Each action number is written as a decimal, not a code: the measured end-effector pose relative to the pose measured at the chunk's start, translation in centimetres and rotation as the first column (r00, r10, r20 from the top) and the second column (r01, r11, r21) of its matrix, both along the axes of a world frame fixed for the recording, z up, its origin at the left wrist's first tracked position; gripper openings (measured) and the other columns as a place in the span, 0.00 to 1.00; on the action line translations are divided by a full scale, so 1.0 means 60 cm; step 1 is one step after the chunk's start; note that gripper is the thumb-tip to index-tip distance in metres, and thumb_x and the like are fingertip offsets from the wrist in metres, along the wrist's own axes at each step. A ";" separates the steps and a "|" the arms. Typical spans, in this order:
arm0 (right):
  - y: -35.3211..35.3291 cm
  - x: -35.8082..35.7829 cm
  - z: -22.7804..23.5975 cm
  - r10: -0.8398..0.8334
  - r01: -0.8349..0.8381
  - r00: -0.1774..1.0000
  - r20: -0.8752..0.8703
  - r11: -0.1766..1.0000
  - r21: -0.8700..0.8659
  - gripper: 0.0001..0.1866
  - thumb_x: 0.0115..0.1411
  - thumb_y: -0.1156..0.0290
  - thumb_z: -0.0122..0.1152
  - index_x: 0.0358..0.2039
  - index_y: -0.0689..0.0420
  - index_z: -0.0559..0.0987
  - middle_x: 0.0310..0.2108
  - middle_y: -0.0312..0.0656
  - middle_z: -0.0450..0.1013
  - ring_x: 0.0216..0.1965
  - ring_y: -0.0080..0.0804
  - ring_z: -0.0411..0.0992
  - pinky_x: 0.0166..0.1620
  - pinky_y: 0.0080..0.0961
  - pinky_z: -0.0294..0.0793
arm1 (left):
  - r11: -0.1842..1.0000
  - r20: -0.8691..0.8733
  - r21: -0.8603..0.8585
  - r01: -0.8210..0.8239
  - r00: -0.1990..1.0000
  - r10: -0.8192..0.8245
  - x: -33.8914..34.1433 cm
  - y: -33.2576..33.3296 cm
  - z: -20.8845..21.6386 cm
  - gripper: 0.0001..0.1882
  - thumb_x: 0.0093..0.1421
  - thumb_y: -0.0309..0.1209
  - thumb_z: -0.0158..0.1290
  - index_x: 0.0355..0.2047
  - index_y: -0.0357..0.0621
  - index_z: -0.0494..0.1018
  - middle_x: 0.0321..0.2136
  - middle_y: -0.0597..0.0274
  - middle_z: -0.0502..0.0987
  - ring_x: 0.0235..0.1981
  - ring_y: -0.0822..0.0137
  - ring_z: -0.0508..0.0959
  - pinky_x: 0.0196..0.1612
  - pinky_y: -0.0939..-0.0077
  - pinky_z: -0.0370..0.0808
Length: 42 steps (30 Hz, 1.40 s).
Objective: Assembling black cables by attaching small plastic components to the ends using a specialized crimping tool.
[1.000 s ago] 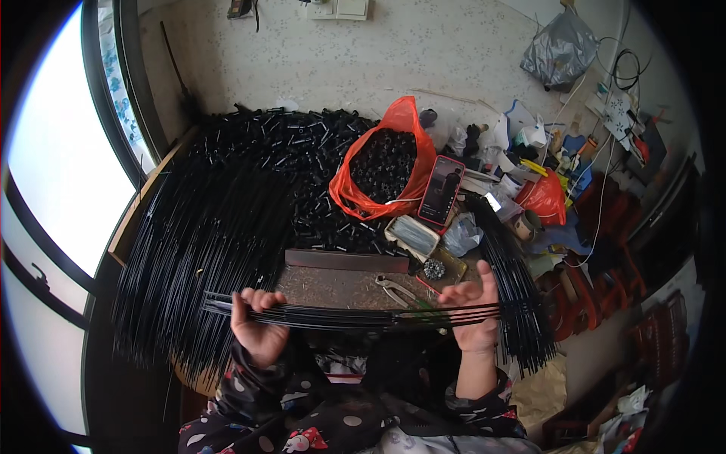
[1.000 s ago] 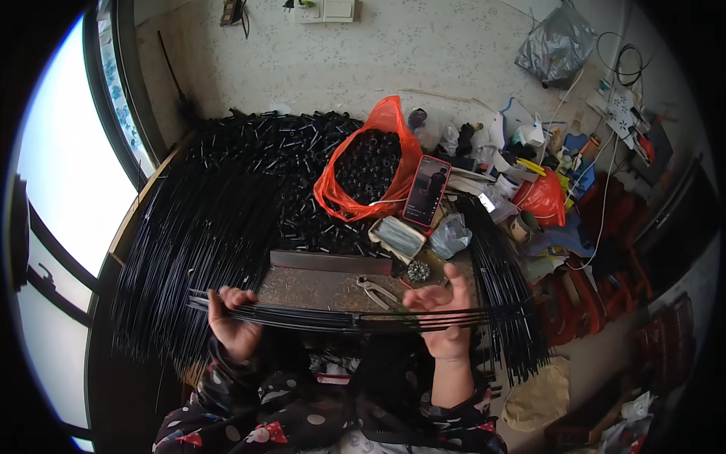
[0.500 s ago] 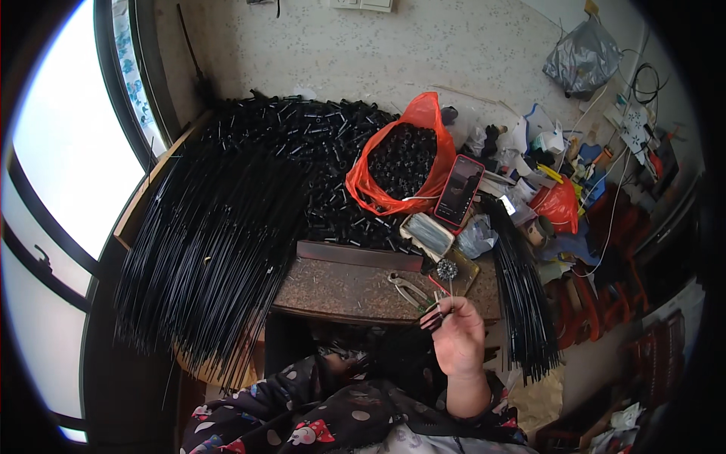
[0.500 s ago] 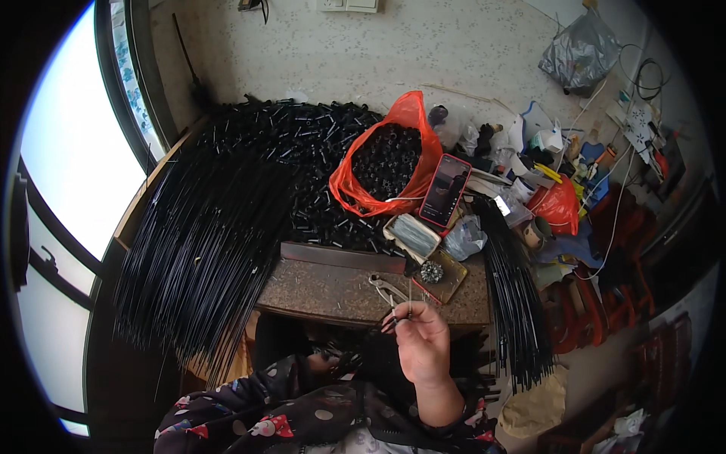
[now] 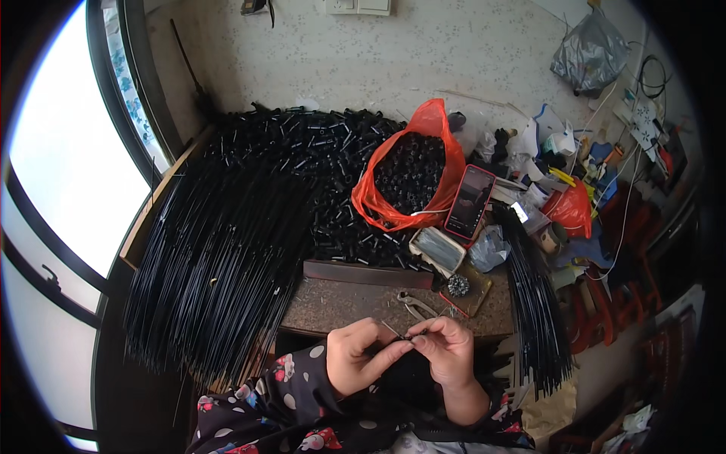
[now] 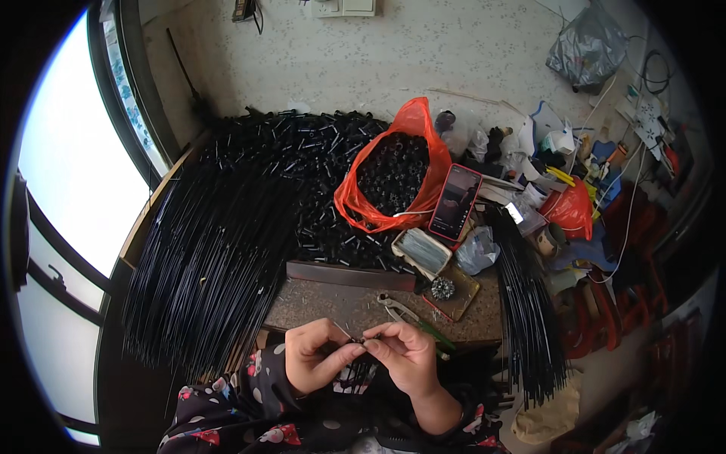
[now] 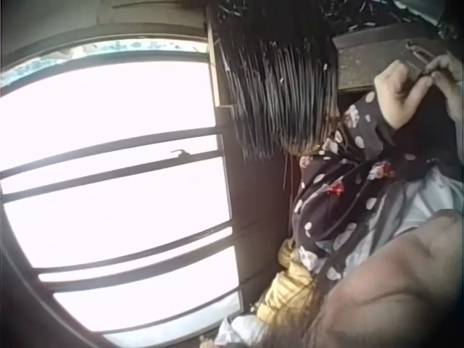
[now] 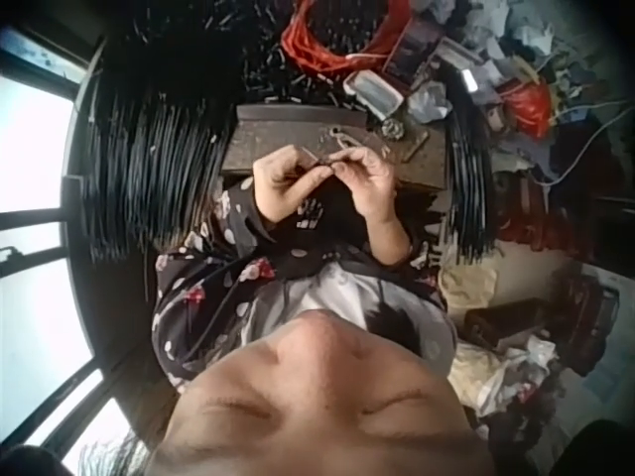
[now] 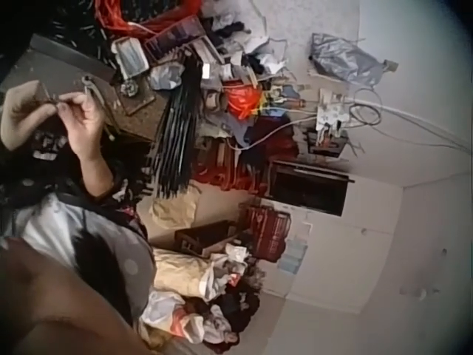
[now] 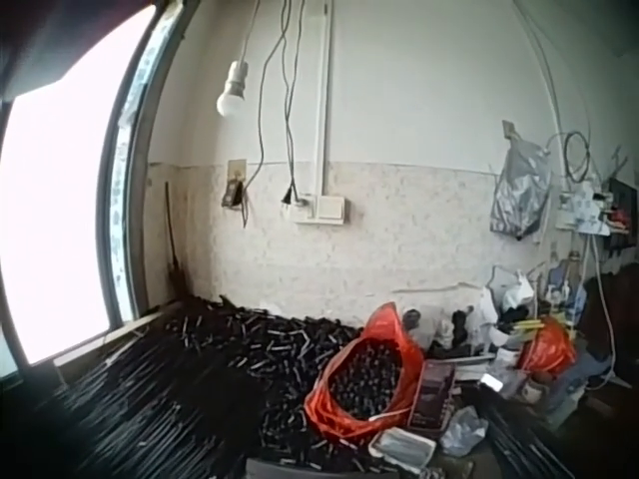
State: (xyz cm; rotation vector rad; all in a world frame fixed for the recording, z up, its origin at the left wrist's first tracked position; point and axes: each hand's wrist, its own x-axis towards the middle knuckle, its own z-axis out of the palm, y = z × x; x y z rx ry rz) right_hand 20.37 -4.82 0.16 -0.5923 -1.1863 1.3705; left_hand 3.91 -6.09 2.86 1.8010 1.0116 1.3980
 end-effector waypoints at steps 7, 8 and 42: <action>0.068 0.070 -0.070 0.150 -0.169 0.971 -0.187 0.981 -0.092 0.09 0.52 0.75 0.60 0.32 0.65 0.72 0.30 0.47 0.73 0.33 0.37 0.74 0.38 0.31 0.75 | 0.666 0.473 -0.287 0.689 0.706 -0.527 -0.001 0.188 -0.077 0.19 0.48 0.28 0.60 0.39 0.35 0.70 0.34 0.61 0.74 0.35 0.74 0.73 0.41 0.79 0.70; 0.075 0.073 -0.065 0.149 -0.167 0.971 -0.187 0.983 -0.080 0.09 0.52 0.75 0.60 0.32 0.65 0.72 0.30 0.47 0.73 0.33 0.37 0.74 0.38 0.31 0.75 | 0.749 0.427 -0.342 0.568 0.804 -0.415 0.008 0.230 -0.085 0.22 0.49 0.30 0.60 0.43 0.34 0.69 0.33 0.61 0.75 0.35 0.73 0.74 0.40 0.77 0.71; -0.027 -0.042 -0.004 0.135 -0.135 0.991 -0.019 0.990 0.035 0.10 0.57 0.76 0.54 0.39 0.62 0.67 0.35 0.35 0.70 0.36 0.16 0.68 0.41 0.14 0.68 | 0.632 0.816 0.096 0.769 0.303 -0.493 -0.035 0.052 -0.051 0.08 0.51 0.18 0.52 0.33 0.34 0.73 0.37 0.41 0.71 0.34 0.62 0.76 0.40 0.73 0.75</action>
